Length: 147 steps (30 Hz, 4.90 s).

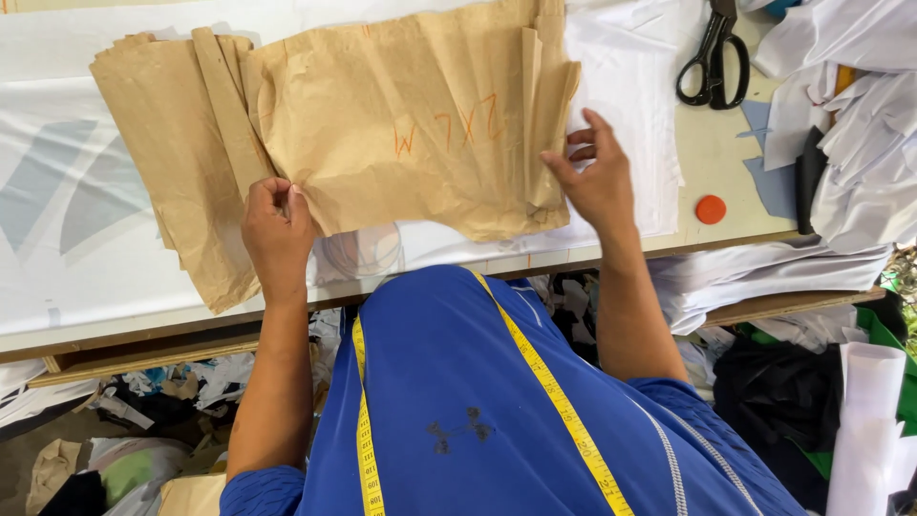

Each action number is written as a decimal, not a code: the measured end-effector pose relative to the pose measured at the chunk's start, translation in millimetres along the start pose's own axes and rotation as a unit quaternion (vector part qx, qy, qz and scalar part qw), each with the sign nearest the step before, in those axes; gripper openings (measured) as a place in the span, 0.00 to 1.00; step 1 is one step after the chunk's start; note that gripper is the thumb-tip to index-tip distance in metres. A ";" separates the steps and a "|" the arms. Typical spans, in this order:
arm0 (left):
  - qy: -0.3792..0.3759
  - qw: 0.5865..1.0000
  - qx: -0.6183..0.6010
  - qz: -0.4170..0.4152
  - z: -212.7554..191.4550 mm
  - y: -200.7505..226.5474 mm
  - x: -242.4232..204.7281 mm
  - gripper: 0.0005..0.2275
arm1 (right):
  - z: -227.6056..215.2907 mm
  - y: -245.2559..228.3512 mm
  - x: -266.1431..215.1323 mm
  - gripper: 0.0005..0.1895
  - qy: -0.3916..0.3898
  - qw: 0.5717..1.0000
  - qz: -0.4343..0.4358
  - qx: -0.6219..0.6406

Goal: The person retrieves brown paper pattern pieces from a drawer and places them on a white work surface. They unfold and inspect each piece, checking handwritten size labels, then restack them into a neat pile.

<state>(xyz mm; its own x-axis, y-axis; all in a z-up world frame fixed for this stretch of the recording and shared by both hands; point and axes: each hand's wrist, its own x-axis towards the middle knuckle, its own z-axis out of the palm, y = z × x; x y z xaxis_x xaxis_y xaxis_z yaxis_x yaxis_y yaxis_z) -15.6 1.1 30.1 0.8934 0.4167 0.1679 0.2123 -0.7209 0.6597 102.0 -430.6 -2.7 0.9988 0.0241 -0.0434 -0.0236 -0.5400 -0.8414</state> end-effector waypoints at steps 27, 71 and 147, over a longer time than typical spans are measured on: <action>-0.289 0.885 -0.160 0.329 137.5 153.5 25.4 0.23 | 19.9 -18.7 10.9 0.27 -0.010 0.991 0.051 0.121; -0.136 0.940 -0.291 -0.117 79.5 -27.1 -1.9 0.13 | 141.4 -87.9 2.8 0.09 -0.251 0.902 0.094 0.339; -0.366 0.904 -0.132 0.175 60.8 86.0 3.1 0.31 | 57.7 -89.0 0.0 0.14 -0.106 0.979 0.043 0.167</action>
<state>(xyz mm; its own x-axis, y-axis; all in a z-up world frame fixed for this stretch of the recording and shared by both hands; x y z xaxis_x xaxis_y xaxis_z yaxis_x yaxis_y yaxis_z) 29.5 -93.2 42.8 0.9307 -0.3598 -0.0657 -0.1506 -0.5406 0.8277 101.6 -334.0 41.0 0.9620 0.1835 -0.2024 -0.1553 -0.2422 -0.9577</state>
